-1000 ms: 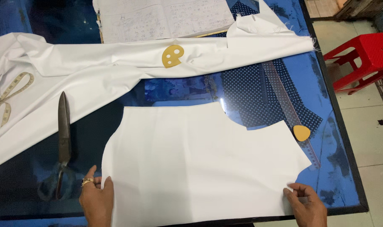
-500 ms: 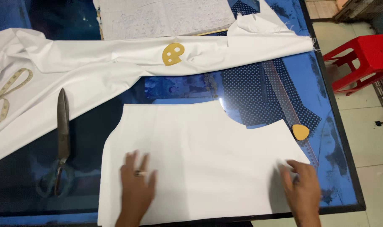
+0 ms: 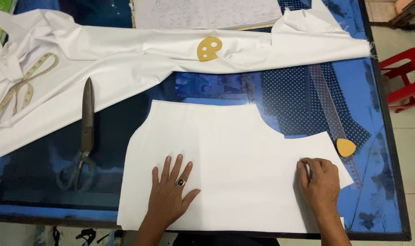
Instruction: The person drafts a pattern on a large white paper by hand, using a ruler and a piece of yellow chalk to mark lines. They fold and move the paper while tracing the outline with a curved plastic guide.
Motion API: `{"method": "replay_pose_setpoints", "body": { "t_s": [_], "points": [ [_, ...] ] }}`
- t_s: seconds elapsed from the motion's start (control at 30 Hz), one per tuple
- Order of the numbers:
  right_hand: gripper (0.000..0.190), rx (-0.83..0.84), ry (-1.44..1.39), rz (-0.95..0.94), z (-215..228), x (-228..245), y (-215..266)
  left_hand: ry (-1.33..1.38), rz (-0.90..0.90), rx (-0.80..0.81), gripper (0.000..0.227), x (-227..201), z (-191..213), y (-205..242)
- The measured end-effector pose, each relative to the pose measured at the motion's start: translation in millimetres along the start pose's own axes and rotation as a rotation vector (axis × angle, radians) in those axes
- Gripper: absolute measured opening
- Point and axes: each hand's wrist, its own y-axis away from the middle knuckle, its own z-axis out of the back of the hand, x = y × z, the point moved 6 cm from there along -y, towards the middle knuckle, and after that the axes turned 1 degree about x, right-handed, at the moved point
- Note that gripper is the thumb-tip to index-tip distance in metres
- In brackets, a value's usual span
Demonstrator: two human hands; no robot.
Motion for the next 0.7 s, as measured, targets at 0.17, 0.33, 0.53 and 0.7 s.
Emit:
{"method": "replay_pose_setpoints", "body": {
  "t_s": [0.17,0.33,0.53,0.7],
  "points": [
    [0.015,-0.138,0.078,0.008,9.1,14.1,-2.3,0.059,0.018,0.077,0.08,2.7,-5.6,-2.4],
    [0.046,-0.118,0.084,0.112,-22.3,43.0,-30.2,0.232,-0.07,0.102,0.078,-43.1,-10.8,-36.8],
    [0.092,0.168,0.111,0.066,-68.9,72.6,-60.9,0.182,-0.248,-0.029,0.079,-82.5,1.2,-55.7],
    [0.097,0.133,0.168,0.093,-75.4,77.5,-67.3,0.19,-0.238,-0.029,0.084,-80.5,-8.9,-53.7]
  ]
}}
